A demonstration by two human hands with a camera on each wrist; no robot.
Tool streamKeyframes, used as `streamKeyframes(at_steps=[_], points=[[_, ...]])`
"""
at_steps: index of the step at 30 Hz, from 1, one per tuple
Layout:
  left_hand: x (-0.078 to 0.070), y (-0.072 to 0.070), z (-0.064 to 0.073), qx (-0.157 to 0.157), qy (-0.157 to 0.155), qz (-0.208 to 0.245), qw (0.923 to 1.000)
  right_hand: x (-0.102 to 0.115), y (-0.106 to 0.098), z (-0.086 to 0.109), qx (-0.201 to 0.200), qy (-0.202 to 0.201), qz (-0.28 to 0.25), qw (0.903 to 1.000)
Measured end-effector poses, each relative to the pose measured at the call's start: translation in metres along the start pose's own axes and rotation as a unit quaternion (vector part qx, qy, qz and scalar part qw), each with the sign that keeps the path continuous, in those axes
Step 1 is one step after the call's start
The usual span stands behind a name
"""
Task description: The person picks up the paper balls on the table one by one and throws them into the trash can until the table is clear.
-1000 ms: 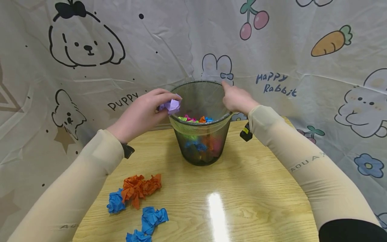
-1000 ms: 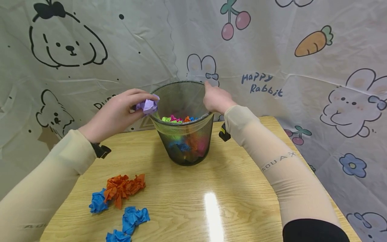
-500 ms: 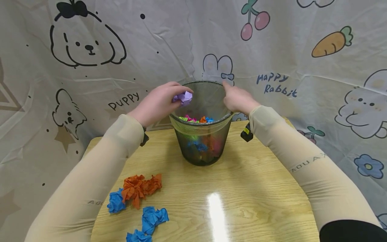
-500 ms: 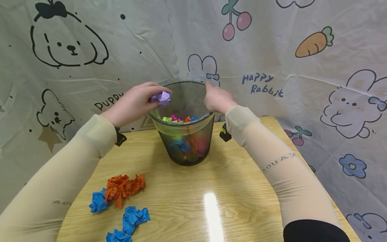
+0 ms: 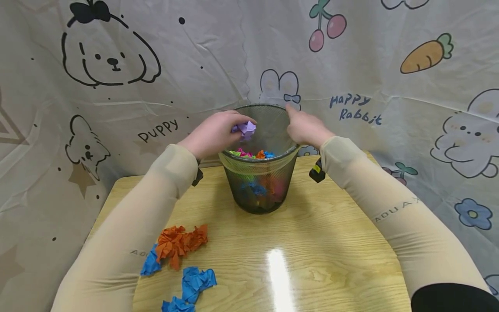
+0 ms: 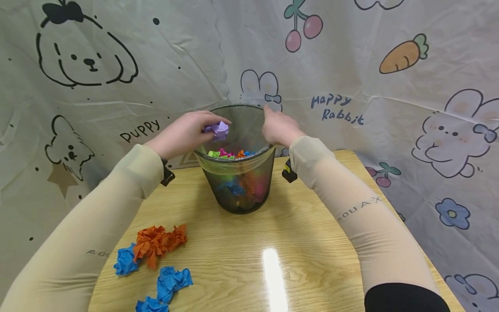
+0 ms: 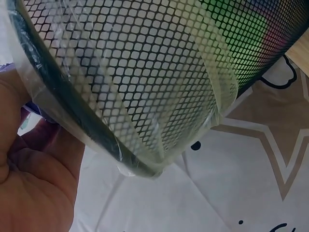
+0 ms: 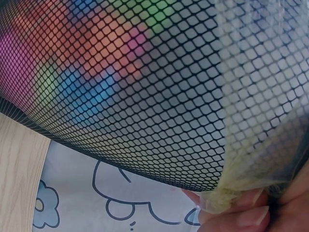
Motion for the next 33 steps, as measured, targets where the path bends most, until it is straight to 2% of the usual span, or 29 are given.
streamKeyframes(at_steps=[9,18,33], points=[[0.003,0.011,-0.012,0.039,-0.02,0.018,0.9989,0.0,-0.002,0.002,-0.003,0.0,0.001,1.0],[0.003,0.026,-0.014,0.077,-0.033,0.02,0.9963,0.001,-0.002,0.002,-0.007,0.001,0.003,1.0],[0.008,0.024,-0.01,0.091,-0.071,0.011,0.9933,0.001,-0.001,0.0,-0.005,0.003,0.011,0.9999]])
Point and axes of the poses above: each hand's wrist, its own z-axis away from the middle knuckle, its own y-axis out of the palm, x = y × z, the point moved 10 cm from there along -z, towards the middle knuckle, and after that the axes turned 9 degrees about y, right-handed, at the moved point
